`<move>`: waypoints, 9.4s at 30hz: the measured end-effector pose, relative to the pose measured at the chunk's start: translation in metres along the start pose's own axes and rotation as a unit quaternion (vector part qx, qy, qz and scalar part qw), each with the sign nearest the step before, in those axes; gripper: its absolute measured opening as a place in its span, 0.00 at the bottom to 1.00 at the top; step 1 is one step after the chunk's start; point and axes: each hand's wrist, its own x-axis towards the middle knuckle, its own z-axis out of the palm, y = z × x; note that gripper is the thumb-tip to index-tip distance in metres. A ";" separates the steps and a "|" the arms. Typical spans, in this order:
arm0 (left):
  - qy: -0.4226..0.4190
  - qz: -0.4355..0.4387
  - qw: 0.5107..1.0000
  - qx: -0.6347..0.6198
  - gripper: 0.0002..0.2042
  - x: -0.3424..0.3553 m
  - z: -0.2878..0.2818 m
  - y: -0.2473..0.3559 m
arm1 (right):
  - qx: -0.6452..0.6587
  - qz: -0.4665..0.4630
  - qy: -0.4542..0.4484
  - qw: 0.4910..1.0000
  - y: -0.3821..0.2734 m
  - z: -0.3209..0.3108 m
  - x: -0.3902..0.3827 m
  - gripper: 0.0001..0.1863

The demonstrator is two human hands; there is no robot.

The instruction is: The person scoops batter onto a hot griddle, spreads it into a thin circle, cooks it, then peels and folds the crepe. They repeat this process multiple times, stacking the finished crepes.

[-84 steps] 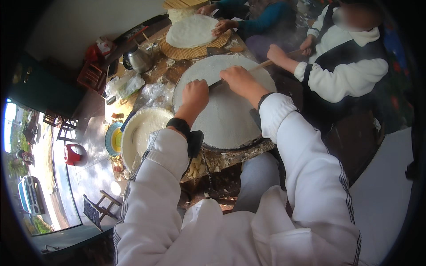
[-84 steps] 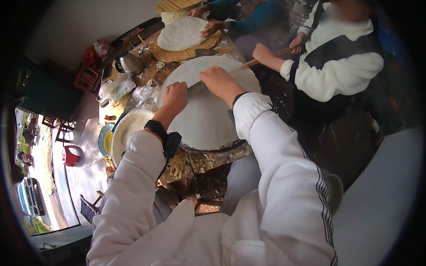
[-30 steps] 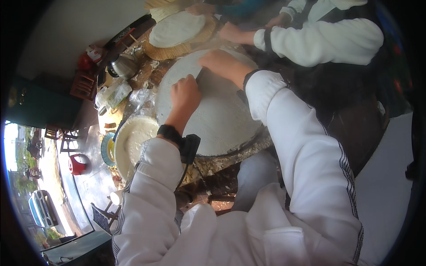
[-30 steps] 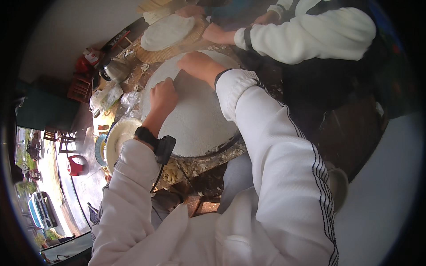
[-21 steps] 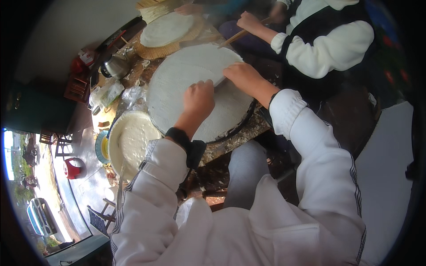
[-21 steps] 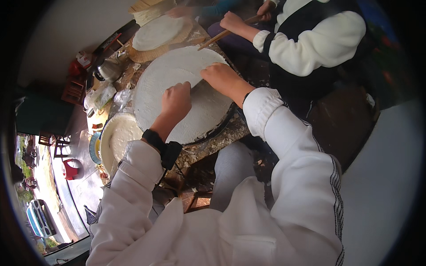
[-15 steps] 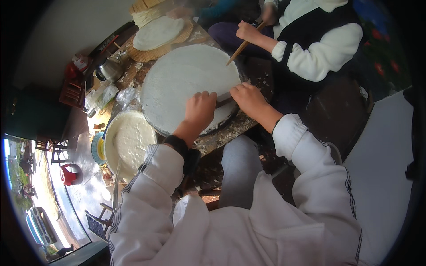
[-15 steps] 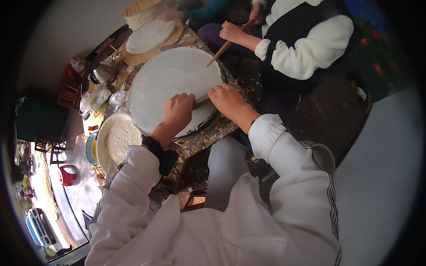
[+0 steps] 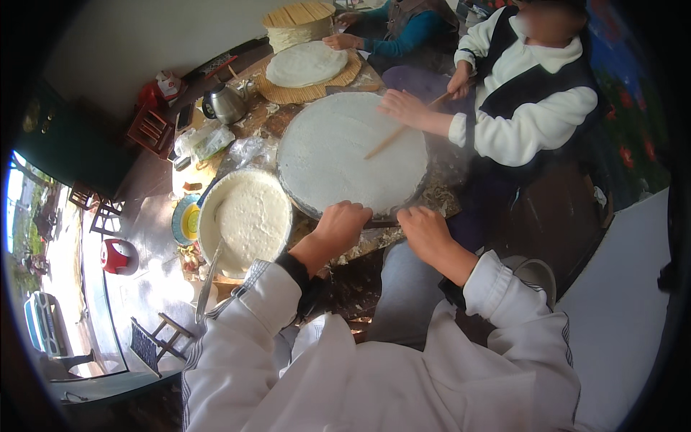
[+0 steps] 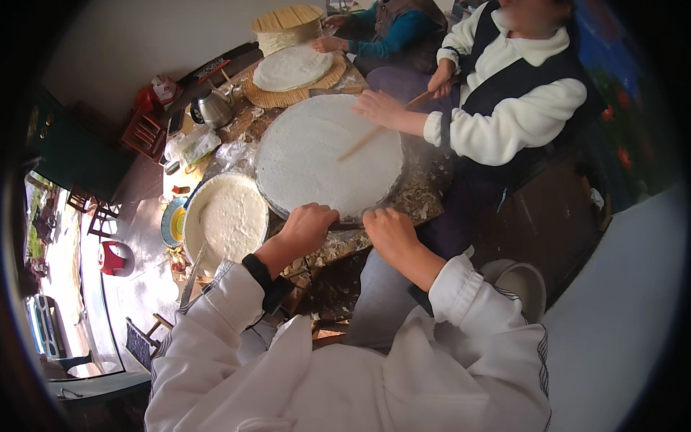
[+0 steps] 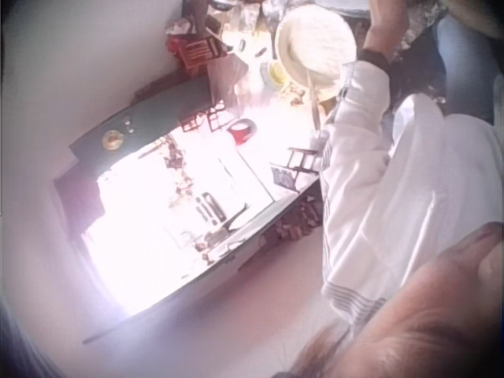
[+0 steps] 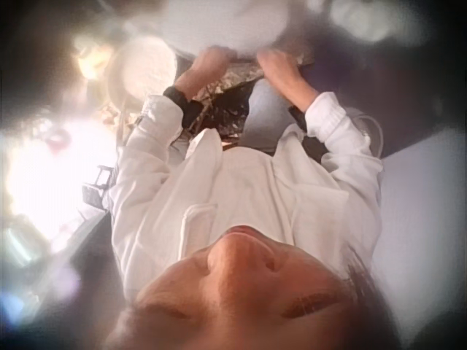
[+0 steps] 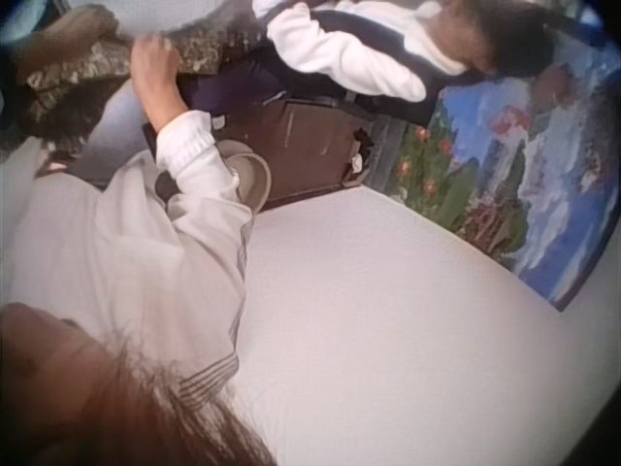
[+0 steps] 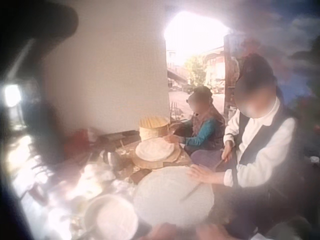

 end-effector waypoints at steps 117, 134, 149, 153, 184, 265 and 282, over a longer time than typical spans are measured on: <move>0.223 -0.413 0.705 -0.531 0.11 -0.245 0.153 0.017 | 0.197 0.354 -0.082 0.911 0.021 0.036 0.026 0.33; 0.218 -0.438 0.734 -0.472 0.11 -0.254 0.172 0.012 | 0.054 -0.040 -0.078 0.995 -0.064 0.059 0.090 0.41; 0.194 -0.440 0.754 -0.448 0.10 -0.254 0.177 0.012 | 0.199 0.110 -0.014 0.974 -0.058 0.027 0.026 0.24; 0.200 -0.444 0.742 -0.460 0.10 -0.253 0.176 0.012 | 0.236 0.179 -0.003 0.955 -0.047 0.036 0.074 0.24; 0.186 -0.473 0.718 -0.475 0.09 -0.246 0.177 0.000 | 0.162 0.326 -0.083 0.928 -0.008 0.078 0.235 0.32; 0.194 -0.323 0.914 -0.149 0.13 -0.233 0.111 0.089 | 0.771 0.404 0.112 0.480 -0.052 0.052 -0.052 0.16; 0.217 -0.321 0.909 -0.153 0.13 -0.234 0.112 0.092 | 0.803 0.401 0.144 0.417 -0.035 0.064 -0.050 0.13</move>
